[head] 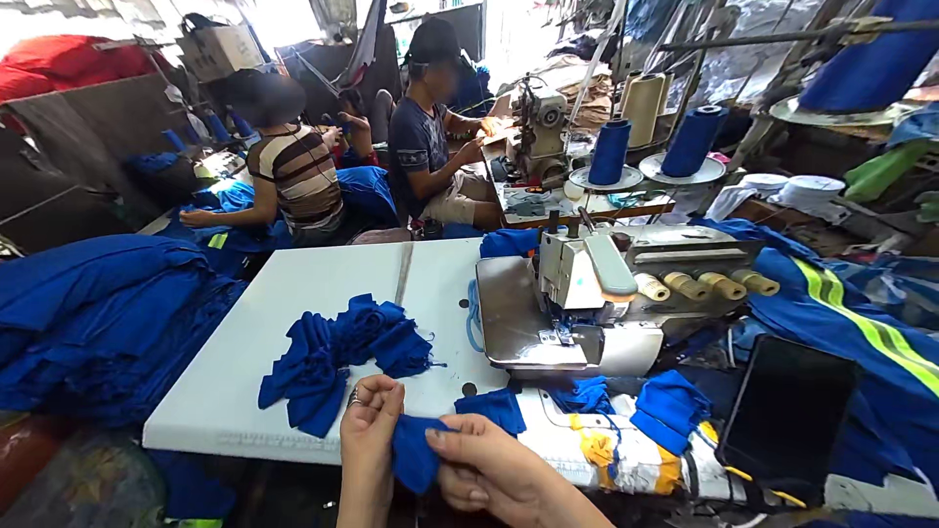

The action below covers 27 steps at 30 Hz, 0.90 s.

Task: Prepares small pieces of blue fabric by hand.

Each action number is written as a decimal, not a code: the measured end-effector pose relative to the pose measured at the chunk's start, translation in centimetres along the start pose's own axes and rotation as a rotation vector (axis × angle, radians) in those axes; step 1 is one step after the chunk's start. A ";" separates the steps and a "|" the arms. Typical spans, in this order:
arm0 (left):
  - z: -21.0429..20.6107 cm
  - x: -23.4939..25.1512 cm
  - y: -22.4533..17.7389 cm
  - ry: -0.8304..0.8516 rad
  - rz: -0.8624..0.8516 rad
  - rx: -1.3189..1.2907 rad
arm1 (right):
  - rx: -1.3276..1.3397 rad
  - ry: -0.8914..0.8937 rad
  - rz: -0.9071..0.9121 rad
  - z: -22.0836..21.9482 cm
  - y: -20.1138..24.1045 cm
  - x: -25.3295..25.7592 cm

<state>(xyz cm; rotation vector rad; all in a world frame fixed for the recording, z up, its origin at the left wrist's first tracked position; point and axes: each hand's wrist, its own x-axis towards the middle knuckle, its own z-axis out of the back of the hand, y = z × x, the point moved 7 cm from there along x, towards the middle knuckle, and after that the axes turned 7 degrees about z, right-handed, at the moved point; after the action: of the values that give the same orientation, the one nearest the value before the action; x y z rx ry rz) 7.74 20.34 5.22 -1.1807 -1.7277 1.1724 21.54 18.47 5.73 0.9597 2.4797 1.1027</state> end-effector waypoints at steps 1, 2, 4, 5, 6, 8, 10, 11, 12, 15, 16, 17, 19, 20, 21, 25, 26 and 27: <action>0.4 0.0 -0.5 -0.033 -0.061 0.080 | -0.028 -0.095 0.028 1.0 0.4 0.1; 0.8 -0.2 -1.1 -0.061 -0.113 0.134 | -0.058 -0.189 0.064 2.0 0.9 0.2; 0.7 -0.8 -1.9 -0.039 -0.161 0.166 | -0.112 -0.290 0.126 3.5 1.3 0.2; 0.4 -1.3 -1.9 0.002 -0.150 0.155 | -0.141 -0.297 0.150 3.8 1.3 0.1; 0.0 -1.8 -1.7 0.042 -0.106 0.146 | -0.181 -0.286 0.167 3.9 1.2 0.1; -0.5 -2.7 -0.8 0.050 0.067 0.130 | -0.282 -0.244 0.183 3.4 0.9 0.1; -0.4 -3.3 0.2 0.045 0.232 0.095 | -0.494 -0.158 0.201 2.7 1.0 0.1; -0.1 -3.5 0.5 0.067 0.276 0.064 | -0.675 -0.096 0.203 2.5 1.3 -0.1; 0.3 -3.7 0.7 0.105 0.295 0.028 | -0.876 -0.029 0.175 2.4 1.6 -0.3; 1.1 -3.9 -0.3 0.192 0.231 -0.092 | -1.318 0.013 0.157 3.1 1.9 -0.5; 1.3 -3.8 -0.8 0.185 0.196 -0.148 | -1.427 -0.021 0.250 3.4 1.8 -0.4; 1.5 -3.5 -1.1 0.150 0.168 -0.224 | -1.512 -0.071 0.382 3.7 1.7 -0.4; 1.7 -2.8 -1.2 0.062 0.138 -0.433 | -1.543 -0.149 0.580 3.4 1.3 -0.2; 1.7 -2.6 -1.0 0.059 0.141 -0.522 | -1.513 -0.171 0.645 2.9 1.3 -0.1; 1.6 -2.3 -0.8 0.089 0.149 -0.578 | -1.487 -0.175 0.692 2.4 1.2 0.0; 1.5 -2.3 -0.4 0.154 0.186 -0.505 | -1.351 -0.112 0.655 1.5 0.8 0.2; 1.6 -2.4 -0.3 0.132 0.199 -0.470 | -1.326 -0.099 0.641 1.6 0.7 0.1; 1.8 -2.5 -0.1 0.111 0.214 -0.442 | -1.311 -0.088 0.638 1.7 0.6 0.1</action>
<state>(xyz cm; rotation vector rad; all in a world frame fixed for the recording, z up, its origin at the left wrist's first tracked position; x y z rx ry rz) 6.87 17.50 4.57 -1.6954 -1.8643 0.8417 22.54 19.75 5.01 1.1945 0.8502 2.2663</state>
